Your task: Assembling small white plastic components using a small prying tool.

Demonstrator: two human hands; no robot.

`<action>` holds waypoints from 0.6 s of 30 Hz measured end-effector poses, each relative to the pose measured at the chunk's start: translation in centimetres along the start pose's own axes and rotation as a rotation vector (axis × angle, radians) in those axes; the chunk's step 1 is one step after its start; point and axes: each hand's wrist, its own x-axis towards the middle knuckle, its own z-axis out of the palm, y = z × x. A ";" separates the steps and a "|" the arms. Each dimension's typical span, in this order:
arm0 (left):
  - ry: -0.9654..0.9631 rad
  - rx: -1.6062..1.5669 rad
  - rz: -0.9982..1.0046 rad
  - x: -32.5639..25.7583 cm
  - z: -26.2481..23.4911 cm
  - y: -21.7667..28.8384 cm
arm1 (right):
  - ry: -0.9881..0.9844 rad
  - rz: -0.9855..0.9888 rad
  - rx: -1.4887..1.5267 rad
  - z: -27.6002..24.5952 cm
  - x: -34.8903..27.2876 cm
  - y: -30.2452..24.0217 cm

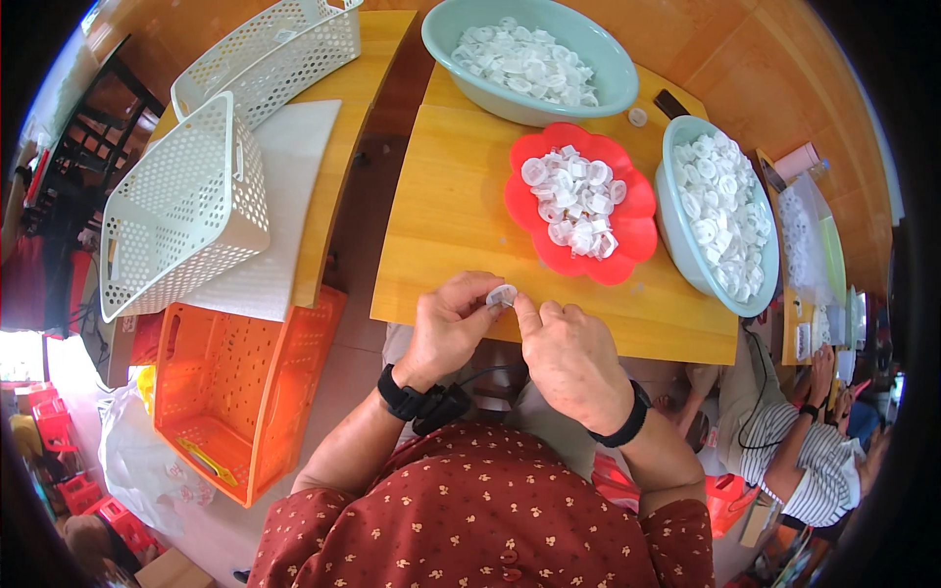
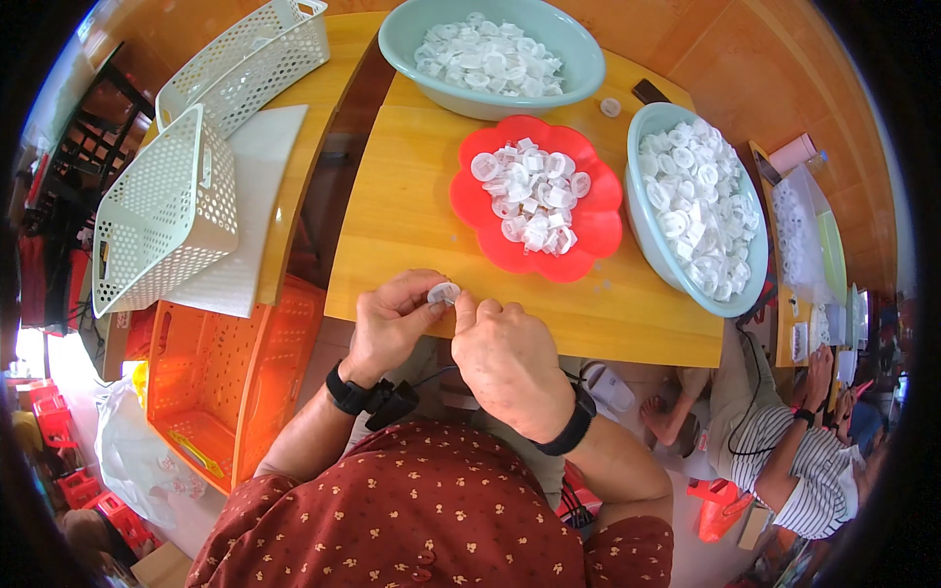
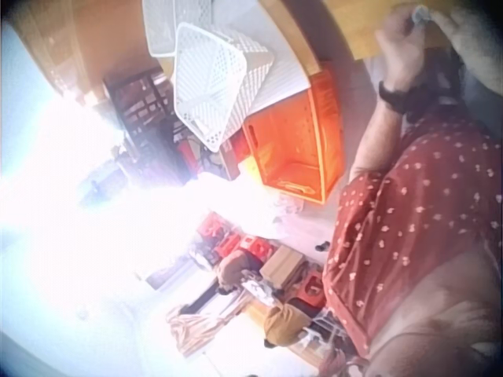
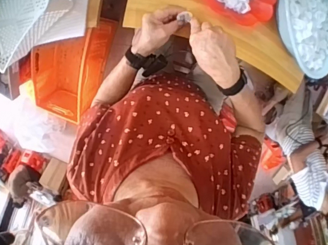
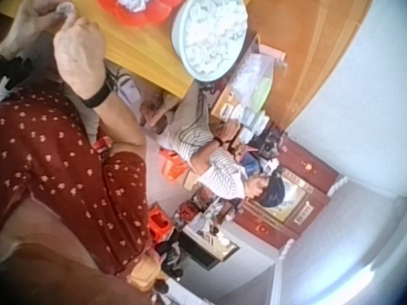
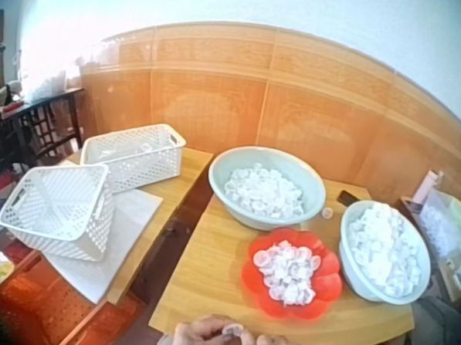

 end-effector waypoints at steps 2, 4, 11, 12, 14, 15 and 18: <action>0.021 -0.008 0.031 0.0 0.3 -0.1 | -0.037 -0.039 -0.124 -0.3 0.1 -0.2; 0.042 -0.014 0.064 -0.1 0.5 -0.2 | -0.045 -0.054 -0.165 -0.7 0.1 -0.4; -0.007 -0.286 -0.144 0.0 0.0 -0.9 | -0.015 0.030 0.090 -0.3 -0.3 0.2; -0.012 -0.362 -0.168 0.0 -0.1 -0.7 | -0.013 0.029 0.088 0.0 -0.6 0.3; -0.014 -0.383 -0.142 0.1 -0.1 -0.9 | 0.054 0.125 0.204 0.5 -1.2 0.2; -0.024 -0.405 -0.121 0.1 0.0 -0.9 | 0.053 0.130 0.205 0.6 -1.2 0.1; -0.035 -0.420 -0.121 0.1 -0.2 -0.7 | 0.047 0.190 0.258 0.8 -1.2 -0.2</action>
